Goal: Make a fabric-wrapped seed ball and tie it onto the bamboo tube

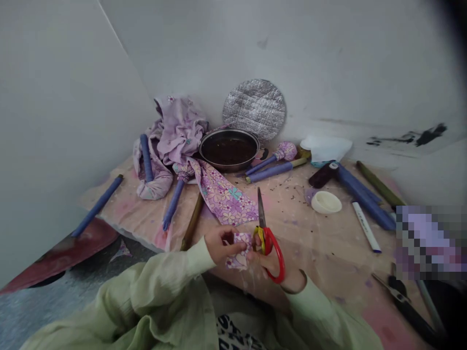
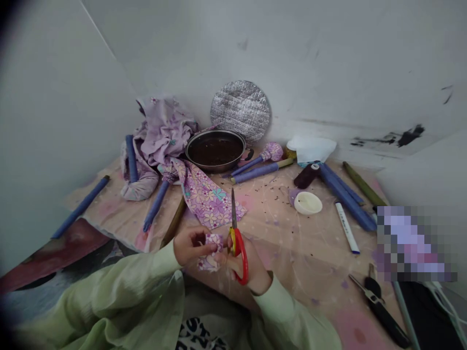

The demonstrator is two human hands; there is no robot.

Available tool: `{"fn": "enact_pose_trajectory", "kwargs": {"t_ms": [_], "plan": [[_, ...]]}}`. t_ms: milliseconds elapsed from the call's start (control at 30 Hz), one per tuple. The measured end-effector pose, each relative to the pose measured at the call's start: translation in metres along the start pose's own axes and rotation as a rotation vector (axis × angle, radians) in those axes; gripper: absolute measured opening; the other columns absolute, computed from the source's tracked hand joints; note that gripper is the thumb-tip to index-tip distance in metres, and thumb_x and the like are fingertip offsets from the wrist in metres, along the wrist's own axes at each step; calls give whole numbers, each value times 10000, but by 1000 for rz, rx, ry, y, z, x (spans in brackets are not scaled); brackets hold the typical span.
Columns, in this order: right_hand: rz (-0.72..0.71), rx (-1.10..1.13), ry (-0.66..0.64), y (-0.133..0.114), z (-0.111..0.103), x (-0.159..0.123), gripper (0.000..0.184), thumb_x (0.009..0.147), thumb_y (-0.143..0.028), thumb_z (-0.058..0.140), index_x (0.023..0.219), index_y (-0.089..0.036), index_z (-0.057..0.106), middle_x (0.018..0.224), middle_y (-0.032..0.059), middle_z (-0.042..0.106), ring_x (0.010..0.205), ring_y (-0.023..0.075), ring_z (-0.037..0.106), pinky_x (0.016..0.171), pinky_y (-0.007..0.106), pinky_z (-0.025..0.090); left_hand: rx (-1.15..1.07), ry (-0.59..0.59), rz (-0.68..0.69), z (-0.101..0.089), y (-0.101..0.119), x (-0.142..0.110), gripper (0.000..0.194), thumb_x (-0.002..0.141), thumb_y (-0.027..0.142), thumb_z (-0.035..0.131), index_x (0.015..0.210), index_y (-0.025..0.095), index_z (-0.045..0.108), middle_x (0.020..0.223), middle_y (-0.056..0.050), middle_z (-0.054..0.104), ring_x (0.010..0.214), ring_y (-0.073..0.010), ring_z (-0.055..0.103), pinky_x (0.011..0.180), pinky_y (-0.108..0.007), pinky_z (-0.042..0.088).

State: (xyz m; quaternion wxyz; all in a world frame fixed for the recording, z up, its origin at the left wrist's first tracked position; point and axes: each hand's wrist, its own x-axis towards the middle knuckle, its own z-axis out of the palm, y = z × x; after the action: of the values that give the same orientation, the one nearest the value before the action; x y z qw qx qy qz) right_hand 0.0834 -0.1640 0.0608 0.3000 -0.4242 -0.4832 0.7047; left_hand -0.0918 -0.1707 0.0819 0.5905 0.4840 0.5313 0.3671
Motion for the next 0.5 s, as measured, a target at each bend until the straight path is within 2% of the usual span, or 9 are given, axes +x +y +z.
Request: {"fn": "enact_pose_trajectory", "kwargs": {"t_ms": [100,167,233,300,333,400,500], "plan": [[-22,13,31,0,-4,-1,486,650,-449,729,754,-242,301,424,-144,384,238,53,352,272,165,203,12,-140,14,2,-5,6,238,684,392,659,722,159,627,548,-44,613,446,-130,500,428,-244,379],[-17,31,45,2,-11,-3,477,669,-464,713,759,-243,300,417,-146,380,235,49,334,274,165,205,154,-202,131,-11,-7,15,257,735,382,584,840,162,663,616,-64,659,505,-166,561,485,-274,432],[-11,54,51,5,-18,-4,480,679,-487,699,761,-248,291,406,-146,379,232,53,321,276,176,226,450,-140,391,-33,-6,28,268,686,288,614,921,179,682,770,-88,704,698,-215,625,681,-335,476],[-15,45,53,7,-26,-6,481,681,-504,691,756,-252,288,392,-139,381,234,68,330,284,195,253,553,-85,467,-55,-4,45,345,558,144,650,896,195,696,969,-116,696,954,-284,587,903,-429,395],[-24,34,64,7,-28,-7,480,680,-511,688,750,-254,289,379,-137,370,235,75,330,288,203,256,665,-59,498,-64,-3,53,346,556,96,615,874,207,697,992,-112,691,1001,-286,567,950,-459,346],[-42,15,109,8,-33,-8,476,672,-521,688,736,-255,300,366,-134,338,238,80,316,294,215,249,760,-21,503,-75,0,67,253,585,38,560,728,206,683,886,-106,701,967,-261,573,991,-488,281],[-78,13,191,9,-39,-11,466,648,-513,710,714,-252,329,403,-114,337,278,80,323,311,226,260,745,3,501,-82,14,86,183,633,52,554,540,202,603,671,-72,672,804,-203,594,969,-421,330]]}}
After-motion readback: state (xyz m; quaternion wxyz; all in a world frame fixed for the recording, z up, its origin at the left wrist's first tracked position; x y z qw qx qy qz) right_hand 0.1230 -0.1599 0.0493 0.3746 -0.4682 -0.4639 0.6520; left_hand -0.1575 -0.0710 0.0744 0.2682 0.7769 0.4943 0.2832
